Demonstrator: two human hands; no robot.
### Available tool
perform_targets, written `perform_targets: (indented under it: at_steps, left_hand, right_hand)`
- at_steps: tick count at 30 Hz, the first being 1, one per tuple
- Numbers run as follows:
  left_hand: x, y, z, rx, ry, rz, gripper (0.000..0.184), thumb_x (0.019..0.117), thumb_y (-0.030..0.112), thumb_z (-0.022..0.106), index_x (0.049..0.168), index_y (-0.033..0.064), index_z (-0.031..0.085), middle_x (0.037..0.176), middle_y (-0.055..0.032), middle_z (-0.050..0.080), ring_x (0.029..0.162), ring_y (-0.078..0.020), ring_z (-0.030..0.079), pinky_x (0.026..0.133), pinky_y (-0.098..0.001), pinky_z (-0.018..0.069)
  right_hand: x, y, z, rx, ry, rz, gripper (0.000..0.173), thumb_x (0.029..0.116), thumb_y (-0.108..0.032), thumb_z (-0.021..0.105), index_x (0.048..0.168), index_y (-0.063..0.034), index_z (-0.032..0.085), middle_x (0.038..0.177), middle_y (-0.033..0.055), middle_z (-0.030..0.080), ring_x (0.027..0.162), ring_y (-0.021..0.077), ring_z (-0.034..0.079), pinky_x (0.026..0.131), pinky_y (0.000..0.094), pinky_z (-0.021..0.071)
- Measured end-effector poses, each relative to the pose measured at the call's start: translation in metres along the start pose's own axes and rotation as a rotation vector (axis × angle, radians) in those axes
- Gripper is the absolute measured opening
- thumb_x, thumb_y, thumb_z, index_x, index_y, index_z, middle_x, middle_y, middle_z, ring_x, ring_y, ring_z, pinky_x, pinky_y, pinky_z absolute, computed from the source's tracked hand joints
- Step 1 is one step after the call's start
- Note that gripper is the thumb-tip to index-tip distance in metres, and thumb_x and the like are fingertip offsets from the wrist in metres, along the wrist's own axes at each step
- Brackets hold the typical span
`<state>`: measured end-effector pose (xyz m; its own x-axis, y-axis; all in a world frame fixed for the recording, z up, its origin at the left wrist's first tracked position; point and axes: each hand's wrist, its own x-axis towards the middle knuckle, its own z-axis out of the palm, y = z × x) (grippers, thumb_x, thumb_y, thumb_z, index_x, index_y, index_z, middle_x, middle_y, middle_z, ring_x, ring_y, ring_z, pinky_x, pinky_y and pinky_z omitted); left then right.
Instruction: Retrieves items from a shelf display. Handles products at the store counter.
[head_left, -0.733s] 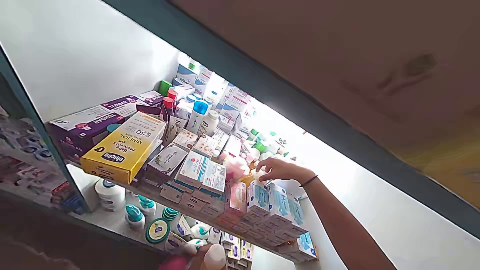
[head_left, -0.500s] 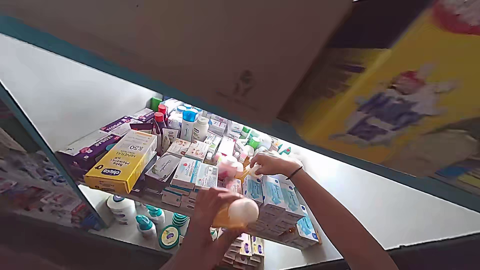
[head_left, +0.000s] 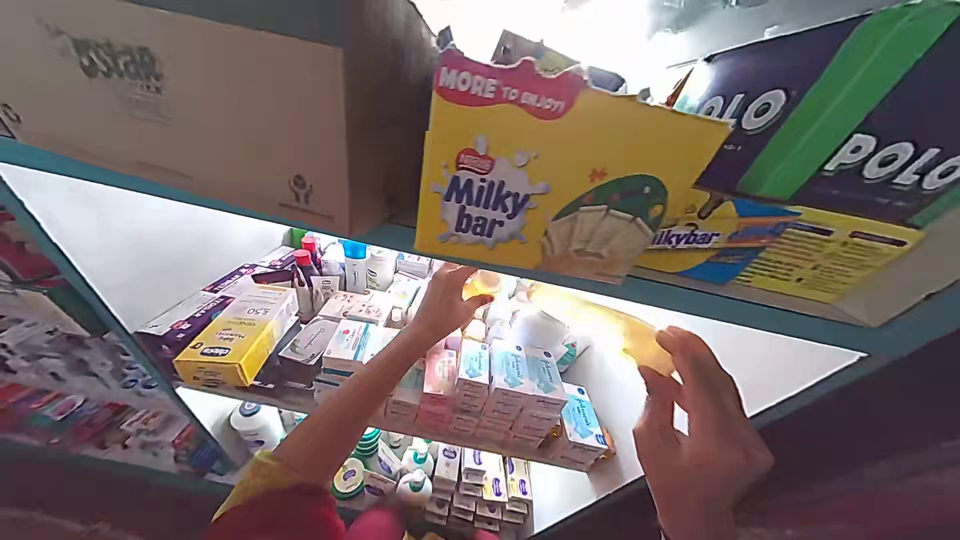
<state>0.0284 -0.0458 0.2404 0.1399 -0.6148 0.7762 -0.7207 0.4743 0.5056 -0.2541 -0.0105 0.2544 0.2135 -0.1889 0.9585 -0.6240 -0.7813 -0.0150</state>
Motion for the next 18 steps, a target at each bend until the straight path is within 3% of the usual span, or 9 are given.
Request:
perform_targets:
  at_steps: [2,4,7,11,14,18]
  left_hand:
    - [0.014,-0.008,0.017,0.095,-0.132,-0.092,0.032,0.0871,0.012,0.078,0.113,-0.0062,0.071,0.109,-0.0267,0.071,0.105,-0.0413,0.069,0.092,-0.0589,0.0525]
    - [0.026,-0.013,0.028,0.196,-0.297,-0.229,0.032,0.0923,0.016,0.074,0.116,-0.0062,0.069,0.112,-0.0282,0.070,0.110,-0.0454,0.066,0.094,-0.0636,0.0490]
    - [0.035,-0.025,0.042,0.273,-0.408,-0.275,0.034,0.0938,0.015,0.072,0.119,-0.0072,0.068,0.116,-0.0292,0.068,0.116,-0.0461,0.063,0.099,-0.0631,0.0466]
    - [0.037,-0.031,0.048,0.315,-0.466,-0.303,0.045,0.0913,0.012,0.073,0.133,-0.0006,0.063,0.120,-0.0282,0.067,0.116,-0.0466,0.063,0.099,-0.0639,0.0464]
    - [0.036,-0.039,0.053,0.301,-0.515,-0.308,0.048,0.0892,0.006,0.073,0.135,0.0023,0.061,0.117,-0.0304,0.067,0.111,-0.0494,0.064,0.095,-0.0661,0.0473]
    - [0.037,-0.051,0.064,0.336,-0.651,-0.329,0.052,0.0897,0.004,0.070,0.140,0.0034,0.057,0.123,-0.0320,0.064,0.117,-0.0518,0.060,0.097,-0.0677,0.0457]
  right_hand:
    - [-0.014,0.003,-0.015,0.041,0.023,0.033,0.029,0.1024,-0.009,0.057,0.124,0.0082,0.065,0.126,0.0299,0.065,0.113,0.0243,0.066,0.091,0.0210,0.0528]
    - [-0.025,0.008,-0.025,0.056,0.013,0.034,0.028,0.1041,-0.011,0.055,0.125,0.0054,0.063,0.127,0.0274,0.064,0.117,0.0213,0.064,0.096,0.0209,0.0498]
    - [-0.037,0.014,-0.034,0.086,-0.010,0.033,0.027,0.1072,-0.016,0.051,0.127,-0.0002,0.060,0.131,0.0202,0.062,0.123,0.0156,0.059,0.102,0.0196,0.0457]
    - [-0.045,0.016,-0.039,0.126,-0.027,0.057,0.025,0.1067,-0.015,0.051,0.126,-0.0033,0.060,0.133,0.0171,0.061,0.122,0.0133,0.059,0.099,0.0175,0.0471]
    - [-0.049,0.017,-0.037,0.161,-0.038,0.063,0.025,0.1062,-0.016,0.053,0.128,-0.0061,0.061,0.133,0.0151,0.062,0.123,0.0123,0.060,0.098,0.0174,0.0483]
    - [-0.053,0.016,-0.032,0.171,-0.053,0.041,0.025,0.1059,-0.015,0.054,0.127,-0.0057,0.062,0.129,0.0165,0.065,0.123,0.0145,0.061,0.101,0.0197,0.0481]
